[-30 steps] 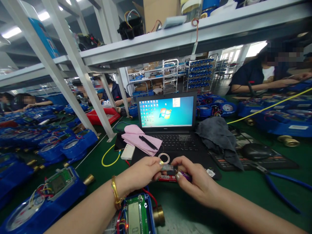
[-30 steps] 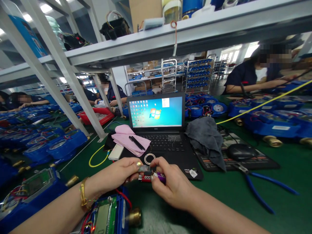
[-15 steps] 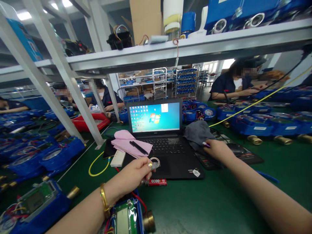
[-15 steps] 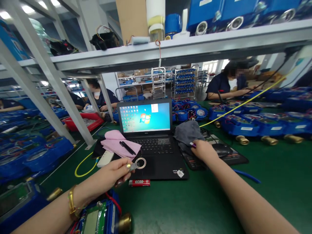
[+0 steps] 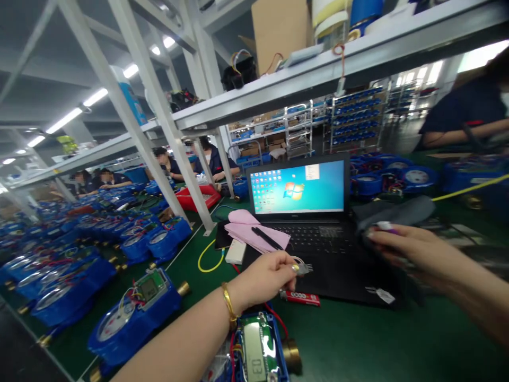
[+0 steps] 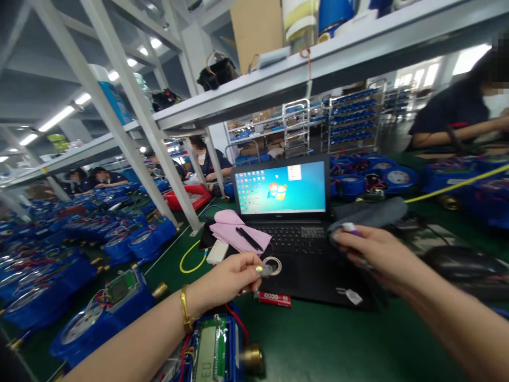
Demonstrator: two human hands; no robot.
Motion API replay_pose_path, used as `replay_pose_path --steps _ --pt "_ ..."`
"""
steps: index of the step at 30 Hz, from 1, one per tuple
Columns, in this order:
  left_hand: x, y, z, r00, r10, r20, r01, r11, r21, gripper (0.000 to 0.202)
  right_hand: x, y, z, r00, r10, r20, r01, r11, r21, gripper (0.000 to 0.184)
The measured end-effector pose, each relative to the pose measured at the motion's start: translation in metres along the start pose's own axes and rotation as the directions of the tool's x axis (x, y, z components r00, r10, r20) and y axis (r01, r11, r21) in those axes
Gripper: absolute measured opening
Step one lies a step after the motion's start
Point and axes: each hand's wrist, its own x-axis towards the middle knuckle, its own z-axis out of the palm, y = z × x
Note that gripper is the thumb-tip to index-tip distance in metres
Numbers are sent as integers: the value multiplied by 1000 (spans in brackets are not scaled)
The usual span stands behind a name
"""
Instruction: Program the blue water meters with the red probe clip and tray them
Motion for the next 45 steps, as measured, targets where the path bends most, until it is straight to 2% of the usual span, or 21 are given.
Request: replay_pose_path --steps 4,9,15,21,24,26,30,34,37,39,40,41,43,45 --pt "3 -2 -2 999 37 31 -39 995 87 20 -22 -34 37 961 21 274 -116 935 334 37" --pt "7 -4 -4 997 50 57 -59 984 169 23 -37 -48 52 910 -66 409 -166 847 505 41" --pt "7 0 -3 997 68 46 -77 970 231 21 -43 -49 60 912 -153 382 -72 855 513 27" --pt "5 3 -1 995 64 81 -83 964 254 17 -47 -49 61 935 -199 295 70 916 396 17" --pt "5 2 -1 993 61 100 -85 963 254 15 -51 -53 58 917 -289 276 172 910 378 9" --pt "5 1 -1 991 56 121 -85 965 247 14 -52 -54 57 898 -338 283 210 893 399 10" --pt "5 4 -1 985 55 162 -89 973 213 16 -52 -55 59 893 -335 302 161 863 480 17" --pt "2 7 -3 982 57 183 -88 983 164 24 -50 -58 64 919 -257 299 51 831 555 30" --pt "0 6 -4 985 44 168 -64 991 115 25 -35 -47 58 975 -119 186 -1 840 543 35" --pt "0 3 -5 989 34 145 -45 997 70 25 -17 -28 41 1000 11 29 -24 867 497 36" --pt "0 2 -5 991 31 133 -37 998 44 25 -7 -17 29 995 71 -65 -32 886 463 36" --pt "1 0 -5 992 30 123 -33 999 19 25 3 -5 15 980 119 -161 -41 906 421 35" --pt "2 -2 -6 993 39 107 -36 999 -29 25 20 18 -11 917 177 -358 -61 948 314 30" --pt "3 -3 -6 994 55 95 -49 997 -66 27 30 38 -30 859 165 -485 -81 979 188 29"
